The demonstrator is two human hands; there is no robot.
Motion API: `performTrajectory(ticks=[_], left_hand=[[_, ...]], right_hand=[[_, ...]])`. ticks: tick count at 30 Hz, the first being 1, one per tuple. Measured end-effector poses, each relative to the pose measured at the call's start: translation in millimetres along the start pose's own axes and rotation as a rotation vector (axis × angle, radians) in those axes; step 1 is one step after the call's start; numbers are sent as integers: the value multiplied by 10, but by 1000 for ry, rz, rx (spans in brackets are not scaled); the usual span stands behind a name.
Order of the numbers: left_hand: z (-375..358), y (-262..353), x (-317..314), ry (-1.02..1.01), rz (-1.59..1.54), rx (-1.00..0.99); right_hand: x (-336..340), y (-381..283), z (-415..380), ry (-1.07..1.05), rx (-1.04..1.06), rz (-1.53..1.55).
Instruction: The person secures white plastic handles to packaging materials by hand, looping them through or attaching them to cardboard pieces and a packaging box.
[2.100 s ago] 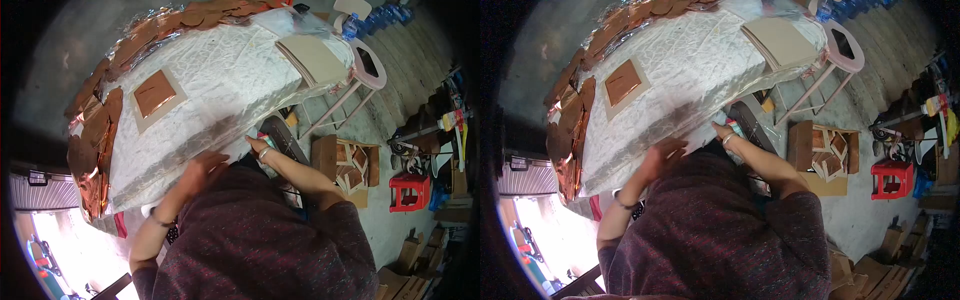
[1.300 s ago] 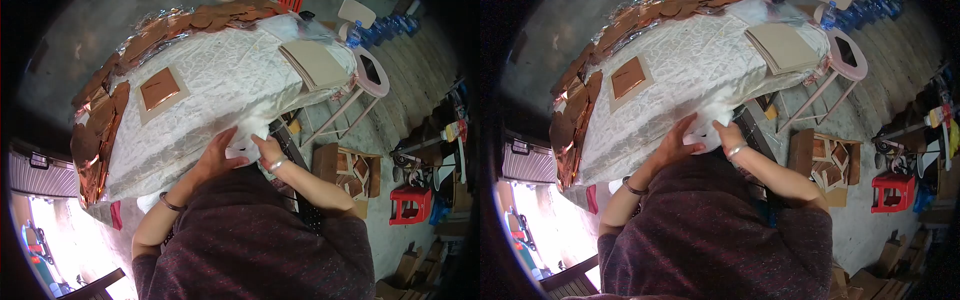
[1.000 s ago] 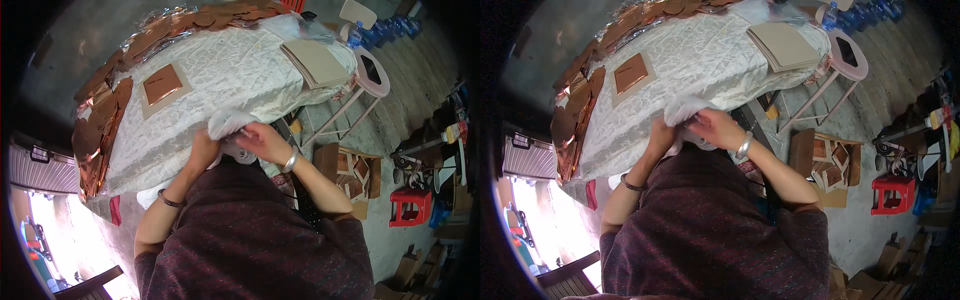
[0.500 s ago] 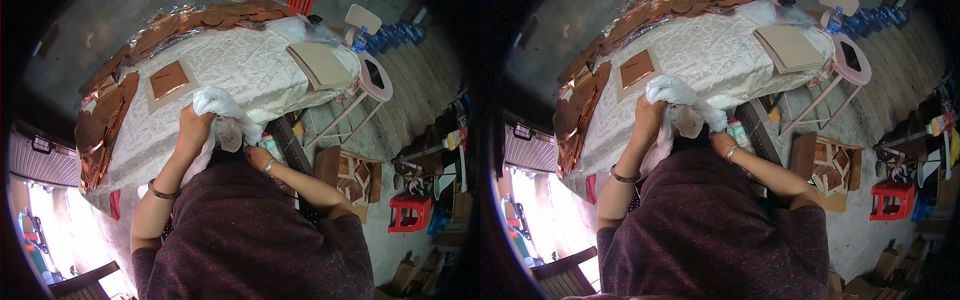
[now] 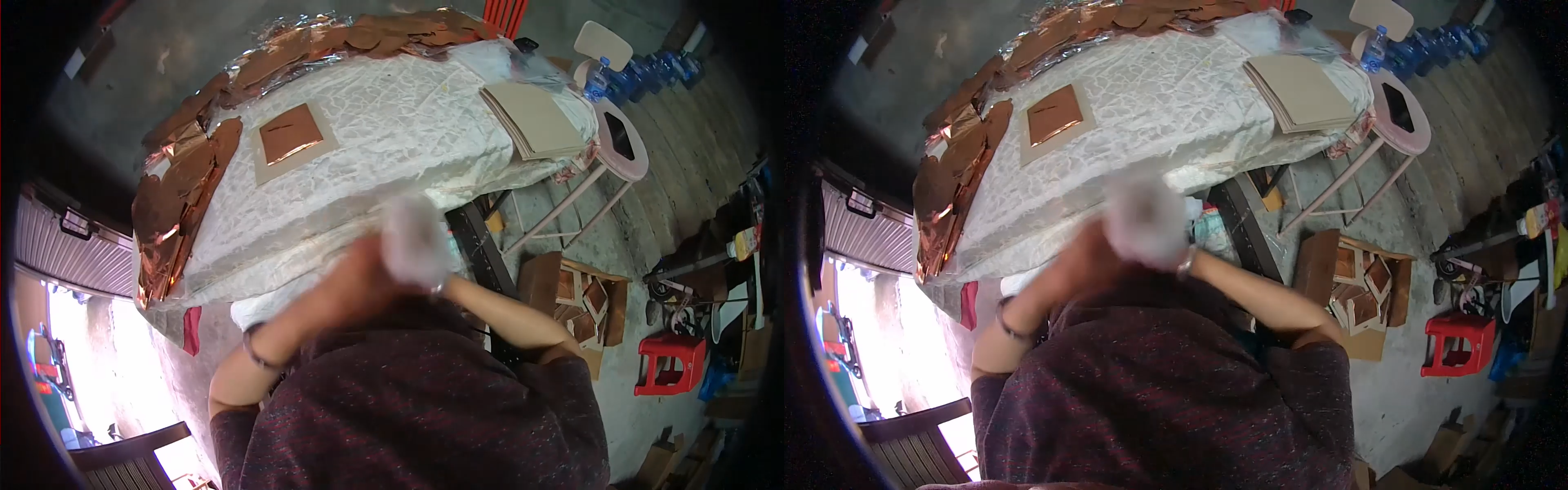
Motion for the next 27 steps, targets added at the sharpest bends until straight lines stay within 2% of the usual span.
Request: performTrajectory(ticks=[2,3,5,6,7,8,10,12,13,14,16,20,22,23,24,26,27], left_hand=[[-216,95,-158,-310,185,-623],[-230,73,-106,-300,181,-616],[-213,-56,126,-274,11,-257],[-152,-244,195,-209,-8,-170],[-105,-497,232,-110,-16,-111],[-87,-772,241,-68,55,-96],[-82,-1134,249,-24,126,-83],[-161,-1360,221,-24,211,-8],[-205,-1488,198,-30,205,-5],[-243,-1601,177,-11,257,-55],[-272,-1629,169,-2,304,-117],[-297,-1473,68,-22,214,-147],[-254,-1423,-1,-35,182,-158],[-226,-1428,-29,-72,207,-160],[-200,-1435,-54,-109,233,-161],[-123,-1490,-123,-153,255,-218],[-83,-1503,-158,-188,274,-282]], right_hand=[[247,1,214,-44,-938,1024],[461,72,363,-55,-947,1022],[1034,227,590,69,-887,861],[1391,60,668,71,-932,944],[1583,-13,706,134,-952,898],[1709,59,649,133,-947,894],[1857,348,448,288,-1061,1009],[1889,401,152,281,-1021,947],[1712,-10,203,377,-1037,861],[1782,783,-411,659,-1191,1088],[1832,903,-402,-8,-1133,783],[1979,678,-421,-56,-1244,789],[2115,735,-468,131,-1203,715],[2208,733,-452,21,-1146,856],[2269,777,-462,25,-1149,859],[2310,890,-520,-87,-1212,711],[2292,1120,-591,-244,-1030,509]])
Point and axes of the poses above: each hand's wrist, its own z-axis towards the middle knuckle, its own x-axis out of the back of the hand, y = z × x, the point moved 2 cm from there along z, towards the middle knuckle, and after that the axes turned 13 degrees about y, right-handed, at the moved point
